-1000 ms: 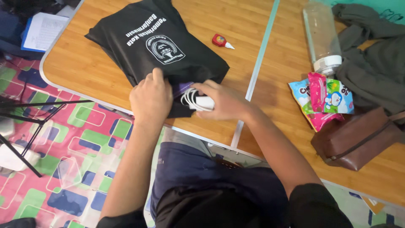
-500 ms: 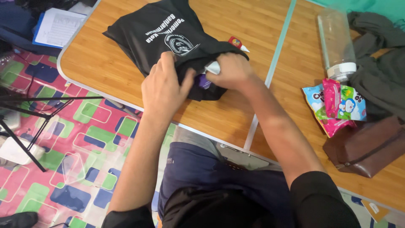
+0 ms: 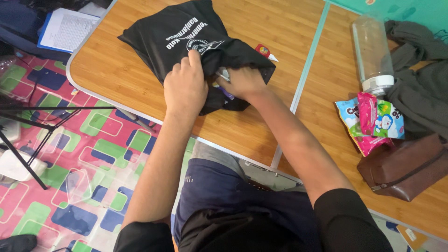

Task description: The person packs a black tote bag at a table. They place a folder, a notebook, a charger with cable, and snack packets into the bag, then fold a dark jacket and put it in as well, arranging the contents inside the bag.

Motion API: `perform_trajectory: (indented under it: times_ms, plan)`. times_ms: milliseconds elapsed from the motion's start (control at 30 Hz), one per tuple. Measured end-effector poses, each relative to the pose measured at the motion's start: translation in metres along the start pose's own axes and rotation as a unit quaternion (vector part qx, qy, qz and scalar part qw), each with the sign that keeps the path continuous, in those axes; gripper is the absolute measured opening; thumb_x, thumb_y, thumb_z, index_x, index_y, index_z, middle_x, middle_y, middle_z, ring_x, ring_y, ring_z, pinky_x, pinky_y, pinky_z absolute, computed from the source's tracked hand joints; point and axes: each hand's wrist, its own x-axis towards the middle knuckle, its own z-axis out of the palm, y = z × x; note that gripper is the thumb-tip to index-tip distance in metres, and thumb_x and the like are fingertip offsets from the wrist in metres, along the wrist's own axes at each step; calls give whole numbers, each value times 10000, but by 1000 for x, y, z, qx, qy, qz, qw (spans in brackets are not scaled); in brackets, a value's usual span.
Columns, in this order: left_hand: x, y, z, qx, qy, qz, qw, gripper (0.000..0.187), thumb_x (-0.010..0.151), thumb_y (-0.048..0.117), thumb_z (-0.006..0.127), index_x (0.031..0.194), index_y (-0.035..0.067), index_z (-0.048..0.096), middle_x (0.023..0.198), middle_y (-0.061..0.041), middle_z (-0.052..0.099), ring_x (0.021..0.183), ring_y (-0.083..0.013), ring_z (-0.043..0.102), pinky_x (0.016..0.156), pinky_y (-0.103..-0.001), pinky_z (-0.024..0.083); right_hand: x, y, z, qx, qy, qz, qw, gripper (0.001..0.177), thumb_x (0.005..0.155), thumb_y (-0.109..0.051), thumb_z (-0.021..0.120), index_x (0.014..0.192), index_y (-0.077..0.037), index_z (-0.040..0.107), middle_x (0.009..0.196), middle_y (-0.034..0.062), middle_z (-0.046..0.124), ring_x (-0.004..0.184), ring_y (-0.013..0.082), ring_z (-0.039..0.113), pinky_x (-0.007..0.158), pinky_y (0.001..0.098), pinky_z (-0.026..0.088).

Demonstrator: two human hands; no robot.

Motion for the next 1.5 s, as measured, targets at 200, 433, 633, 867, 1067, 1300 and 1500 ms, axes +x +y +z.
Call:
perform_trajectory:
  times_ms: [200, 433, 633, 867, 1067, 1300, 1500]
  plan:
    - [1, 9, 1, -14, -25, 9, 1000, 362, 770, 125, 735, 1051, 58, 516, 916, -105, 665, 867, -297, 710, 658, -414, 585, 0, 0, 10, -163, 19, 35, 986, 505, 892, -626, 692, 933, -133, 792, 856, 140, 758, 815, 324, 746, 703, 465, 582]
    - [0, 21, 8, -27, 54, 108, 992, 570, 799, 114, 710, 1344, 70, 549, 1089, -128, 605, 991, -287, 634, 781, -371, 552, -55, -17, 1, -212, 178, -89, 957, 294, 916, -409, 752, 874, -118, 747, 694, 80, 664, 660, 262, 651, 590, 404, 523]
    - [5, 26, 24, 4, 49, 127, 991, 537, 853, 140, 663, 1378, 98, 561, 1081, -121, 600, 994, -275, 620, 770, -364, 545, -71, -16, -9, -231, 238, -163, 929, 258, 887, -157, 638, 1115, -88, 738, 884, 40, 673, 848, 208, 634, 711, 318, 519]
    - [7, 21, 31, 11, 54, 110, 992, 545, 889, 137, 654, 1422, 95, 550, 1103, -116, 603, 995, -267, 623, 786, -350, 542, -41, -4, 5, -273, 259, -185, 908, 90, 850, -165, 657, 917, -167, 717, 730, -29, 602, 681, 161, 630, 499, 310, 466]
    - [9, 20, 34, 11, 40, 115, 992, 566, 887, 124, 645, 1443, 81, 545, 1084, -116, 599, 989, -270, 622, 789, -352, 539, -44, -12, -3, -253, 261, -184, 913, 22, 847, -143, 654, 867, -140, 662, 795, -3, 593, 759, 171, 647, 594, 304, 521]
    - [8, 22, 24, -42, 13, 124, 991, 665, 718, 271, 682, 1328, 34, 567, 1070, -154, 593, 974, -309, 610, 802, -387, 498, -95, -17, -37, -126, 275, -251, 919, 163, 848, -131, 745, 974, -49, 682, 1053, 97, 660, 834, 232, 640, 694, 345, 550]
    - [11, 24, 34, 19, 45, 139, 989, 320, 885, 113, 644, 1203, 120, 620, 1022, -82, 588, 955, -253, 607, 809, -370, 496, -87, 41, -60, 9, 357, -58, 932, 217, 960, -40, 747, 1134, -69, 620, 1152, 135, 613, 1079, 355, 635, 888, 446, 543]
